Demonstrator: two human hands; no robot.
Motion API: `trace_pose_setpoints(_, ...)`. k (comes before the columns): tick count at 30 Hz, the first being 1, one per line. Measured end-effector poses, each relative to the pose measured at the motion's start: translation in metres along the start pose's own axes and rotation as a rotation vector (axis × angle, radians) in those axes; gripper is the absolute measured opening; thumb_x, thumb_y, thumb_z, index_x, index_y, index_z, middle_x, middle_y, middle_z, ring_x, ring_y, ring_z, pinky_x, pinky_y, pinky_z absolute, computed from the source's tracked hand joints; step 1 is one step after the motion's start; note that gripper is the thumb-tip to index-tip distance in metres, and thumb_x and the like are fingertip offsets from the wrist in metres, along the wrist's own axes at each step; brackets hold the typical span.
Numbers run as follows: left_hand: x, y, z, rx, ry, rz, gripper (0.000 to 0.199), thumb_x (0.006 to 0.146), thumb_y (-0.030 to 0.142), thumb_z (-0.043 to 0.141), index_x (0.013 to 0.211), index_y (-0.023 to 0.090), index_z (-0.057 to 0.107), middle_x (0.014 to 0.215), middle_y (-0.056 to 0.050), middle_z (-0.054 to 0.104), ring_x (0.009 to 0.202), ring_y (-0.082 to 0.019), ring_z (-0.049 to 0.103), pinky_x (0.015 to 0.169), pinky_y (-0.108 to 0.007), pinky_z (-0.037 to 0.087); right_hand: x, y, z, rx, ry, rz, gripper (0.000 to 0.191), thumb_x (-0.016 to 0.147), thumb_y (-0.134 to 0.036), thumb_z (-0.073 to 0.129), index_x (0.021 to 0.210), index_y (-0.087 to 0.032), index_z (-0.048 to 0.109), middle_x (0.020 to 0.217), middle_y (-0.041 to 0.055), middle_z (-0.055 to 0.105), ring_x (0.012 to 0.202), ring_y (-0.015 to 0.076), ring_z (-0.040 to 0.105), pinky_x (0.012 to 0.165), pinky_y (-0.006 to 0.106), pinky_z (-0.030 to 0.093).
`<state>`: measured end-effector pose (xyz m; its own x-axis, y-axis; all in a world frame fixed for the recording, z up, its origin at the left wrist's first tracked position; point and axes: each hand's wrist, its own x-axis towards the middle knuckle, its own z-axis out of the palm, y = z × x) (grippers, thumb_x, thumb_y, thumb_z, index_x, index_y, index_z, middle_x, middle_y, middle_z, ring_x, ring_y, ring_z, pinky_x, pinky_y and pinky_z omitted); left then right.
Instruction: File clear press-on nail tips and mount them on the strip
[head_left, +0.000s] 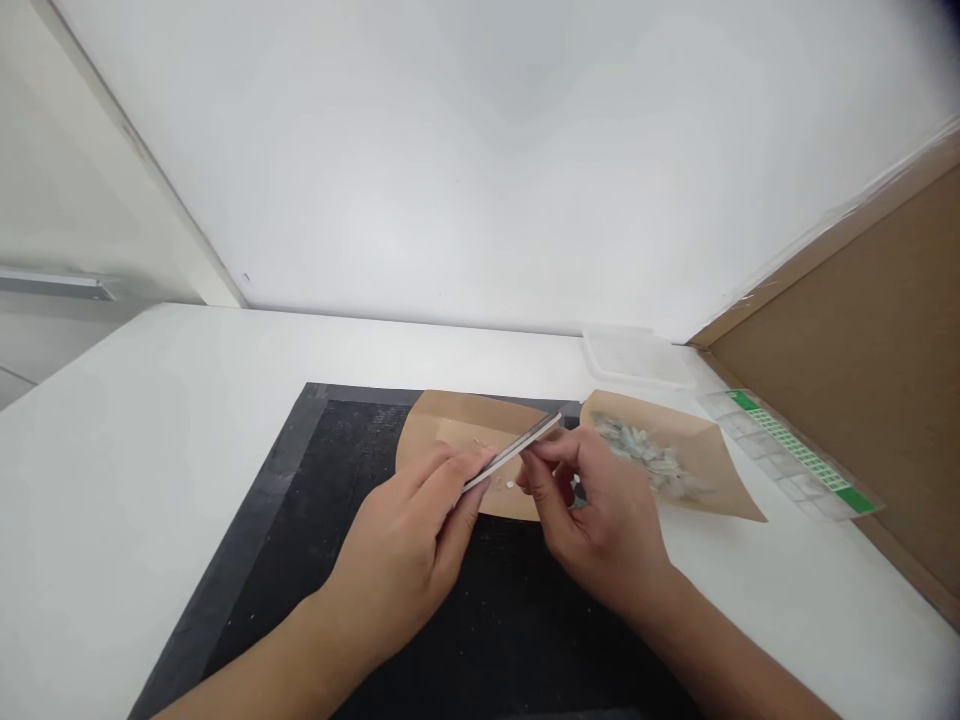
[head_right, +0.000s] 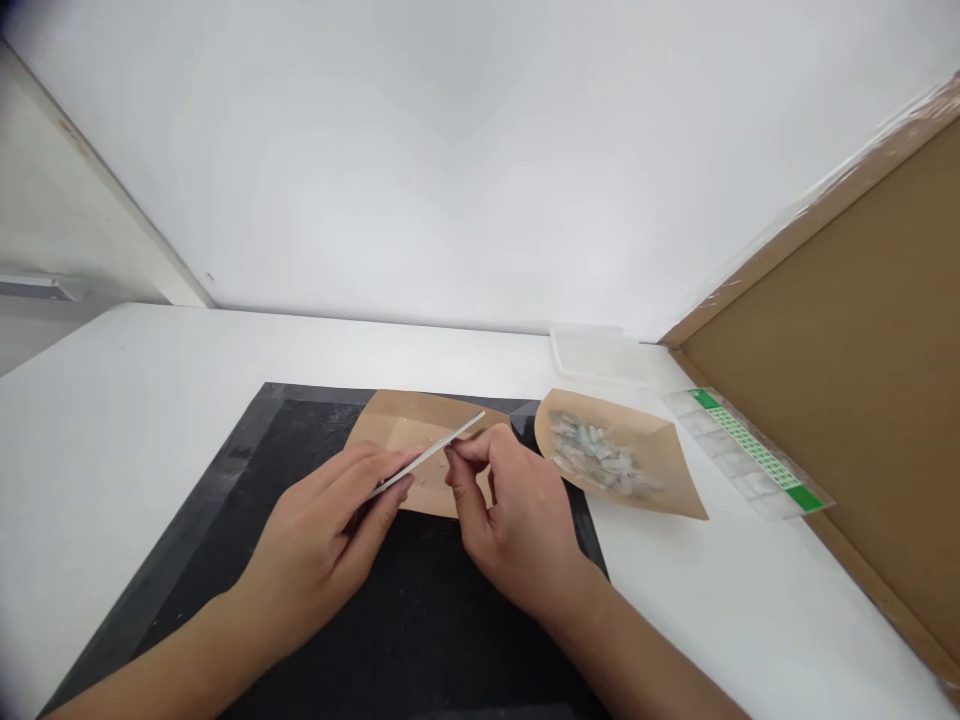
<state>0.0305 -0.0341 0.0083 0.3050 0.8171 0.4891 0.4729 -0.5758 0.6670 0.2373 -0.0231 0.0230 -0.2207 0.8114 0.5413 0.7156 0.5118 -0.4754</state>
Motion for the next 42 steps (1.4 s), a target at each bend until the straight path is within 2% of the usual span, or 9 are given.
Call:
trace_pose_setpoints(5,0.000,0.001,-0.001,0.019,-0.057,-0.043,0.031,0.109,0.021,0.048,0.136,0.025,0.064,0.096,-0.003,0.068,0.083,-0.014,0.067,0.073,-0.025,0.051,-0.001,0.000,0.003,-0.016,0.036,-0.079,0.009,0.102,-0.023,0.060,0.094,-0.022,0.057,0.076,-0.0027,0.063,0.058,0.0112,0.057,0.056,0.026,0.042)
trace_pose_setpoints(10,0.001,0.001,0.000,0.004,-0.085,-0.065,0.034,0.110,0.023,0.046,0.139,0.025,0.063,0.089,-0.001,0.066,0.076,-0.015,0.064,0.069,-0.027,0.050,0.002,-0.003,0.006,-0.077,0.042,-0.130,0.012,0.103,-0.021,0.057,0.090,-0.021,0.054,0.072,-0.0026,0.057,0.060,0.0125,0.057,0.057,0.027,0.039)
trace_pose_setpoints(14,0.002,0.002,-0.001,-0.038,-0.104,-0.100,0.033,0.111,0.025,0.045,0.138,0.026,0.063,0.101,-0.002,0.073,0.088,-0.016,0.069,0.079,-0.028,0.053,0.004,0.000,0.007,-0.098,0.016,-0.154,0.013,0.103,-0.021,0.057,0.090,-0.021,0.053,0.074,-0.0020,0.060,0.062,0.0130,0.058,0.059,0.028,0.041)
trace_pose_setpoints(20,0.004,0.007,-0.007,-0.088,-0.190,-0.135,0.037,0.113,0.028,0.038,0.144,0.030,0.059,0.124,-0.002,0.073,0.110,-0.016,0.070,0.099,-0.029,0.054,0.006,0.005,0.005,-0.051,0.056,-0.051,0.015,0.101,-0.021,0.059,0.088,-0.022,0.051,0.075,-0.0035,0.059,0.059,0.0110,0.057,0.056,0.026,0.040)
trace_pose_setpoints(24,0.007,0.010,-0.010,-0.098,-0.210,-0.180,0.039,0.113,0.032,0.035,0.142,0.027,0.061,0.128,-0.004,0.073,0.112,-0.018,0.071,0.097,-0.030,0.056,0.005,0.007,0.002,0.093,0.043,-0.045,0.011,0.100,-0.019,0.060,0.093,-0.023,0.053,0.082,-0.0024,0.064,0.066,0.0112,0.062,0.061,0.024,0.045)
trace_pose_setpoints(29,0.007,0.008,-0.008,-0.099,-0.217,-0.199,0.041,0.113,0.032,0.035,0.146,0.026,0.057,0.129,-0.007,0.074,0.120,-0.022,0.070,0.100,-0.033,0.057,0.005,0.007,-0.001,0.108,0.007,-0.075,0.009,0.100,-0.020,0.062,0.095,-0.023,0.056,0.078,-0.0031,0.062,0.063,0.0116,0.062,0.060,0.025,0.045)
trace_pose_setpoints(36,0.007,0.008,-0.005,-0.069,-0.178,-0.136,0.037,0.112,0.027,0.038,0.138,0.024,0.064,0.096,-0.004,0.075,0.084,-0.018,0.072,0.078,-0.028,0.055,0.005,0.002,0.008,-0.012,0.090,-0.095,0.011,0.101,-0.021,0.059,0.092,-0.022,0.053,0.072,-0.0035,0.057,0.058,0.0119,0.057,0.058,0.026,0.042)
trace_pose_setpoints(39,0.007,0.007,-0.005,-0.039,-0.169,-0.140,0.035,0.112,0.027,0.038,0.134,0.023,0.065,0.094,-0.003,0.074,0.081,-0.017,0.070,0.074,-0.027,0.053,0.004,-0.001,0.013,-0.031,0.092,-0.111,0.012,0.101,-0.018,0.057,0.091,-0.022,0.053,0.073,-0.0025,0.057,0.060,0.0126,0.056,0.059,0.027,0.041)
trace_pose_setpoints(42,0.007,0.005,-0.006,-0.019,-0.174,-0.153,0.034,0.112,0.027,0.039,0.131,0.023,0.066,0.096,-0.003,0.075,0.081,-0.017,0.069,0.073,-0.028,0.051,0.004,-0.003,0.017,-0.032,0.036,-0.160,0.014,0.101,-0.016,0.056,0.089,-0.022,0.052,0.071,-0.0023,0.057,0.060,0.0132,0.054,0.059,0.027,0.041)
